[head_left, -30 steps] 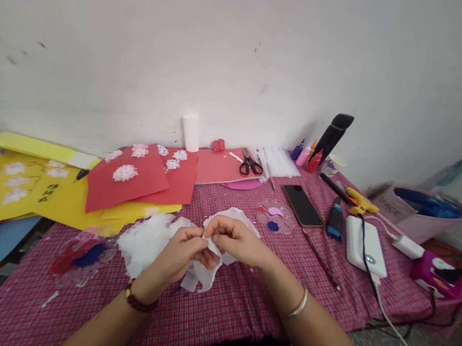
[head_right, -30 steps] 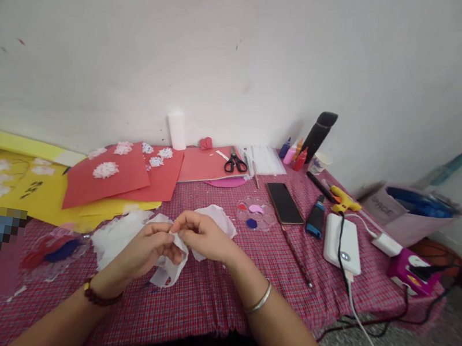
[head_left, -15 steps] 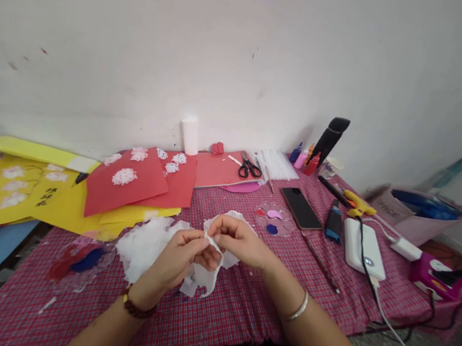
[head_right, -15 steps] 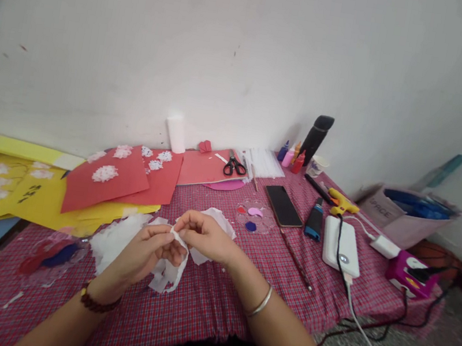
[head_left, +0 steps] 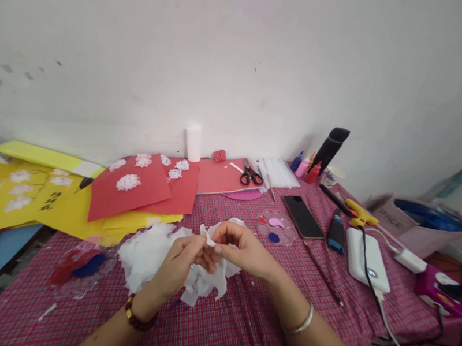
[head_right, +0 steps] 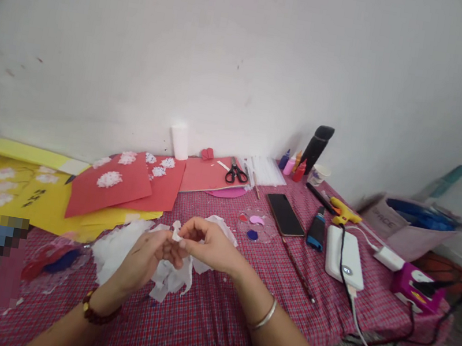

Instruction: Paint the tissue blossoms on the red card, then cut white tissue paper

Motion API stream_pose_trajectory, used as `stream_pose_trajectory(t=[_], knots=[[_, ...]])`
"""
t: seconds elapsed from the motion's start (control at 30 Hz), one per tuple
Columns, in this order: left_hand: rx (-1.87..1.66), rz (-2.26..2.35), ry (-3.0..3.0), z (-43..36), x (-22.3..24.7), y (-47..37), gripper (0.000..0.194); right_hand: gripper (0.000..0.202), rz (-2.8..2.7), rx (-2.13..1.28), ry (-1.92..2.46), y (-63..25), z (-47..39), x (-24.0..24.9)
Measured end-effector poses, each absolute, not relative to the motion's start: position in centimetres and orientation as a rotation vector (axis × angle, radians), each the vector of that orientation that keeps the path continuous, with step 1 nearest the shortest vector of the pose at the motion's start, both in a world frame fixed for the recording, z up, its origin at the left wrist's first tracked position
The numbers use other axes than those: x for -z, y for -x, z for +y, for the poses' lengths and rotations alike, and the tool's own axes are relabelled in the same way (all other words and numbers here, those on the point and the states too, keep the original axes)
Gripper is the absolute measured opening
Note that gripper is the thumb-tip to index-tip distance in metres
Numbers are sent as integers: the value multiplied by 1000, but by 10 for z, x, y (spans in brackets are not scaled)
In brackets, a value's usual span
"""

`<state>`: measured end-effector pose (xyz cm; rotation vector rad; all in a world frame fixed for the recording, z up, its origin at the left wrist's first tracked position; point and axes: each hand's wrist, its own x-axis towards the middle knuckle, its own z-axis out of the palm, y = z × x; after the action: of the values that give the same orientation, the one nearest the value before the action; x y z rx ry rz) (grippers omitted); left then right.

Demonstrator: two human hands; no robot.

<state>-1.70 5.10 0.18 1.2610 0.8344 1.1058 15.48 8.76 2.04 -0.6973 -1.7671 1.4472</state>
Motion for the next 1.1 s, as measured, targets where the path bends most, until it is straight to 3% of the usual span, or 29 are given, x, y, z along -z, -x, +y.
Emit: stream_pose_trajectory(t=[0.1, 0.63, 0.9, 1.1], knots=[[-1076, 928, -1391, 51, -7, 17, 23, 18, -1771, -1462, 687, -155, 89, -18], [-1055, 1083, -1387, 53, -8, 13, 28, 14, -1922, -1241, 777, -155, 85, -25], [-1167, 1217, -1733, 49, -9, 8, 31, 13, -1928, -821, 826, -146, 83, -16], [-1145, 1036, -1369, 51, -1, 9, 23, 11, -1858, -868, 847, -144, 83, -15]])
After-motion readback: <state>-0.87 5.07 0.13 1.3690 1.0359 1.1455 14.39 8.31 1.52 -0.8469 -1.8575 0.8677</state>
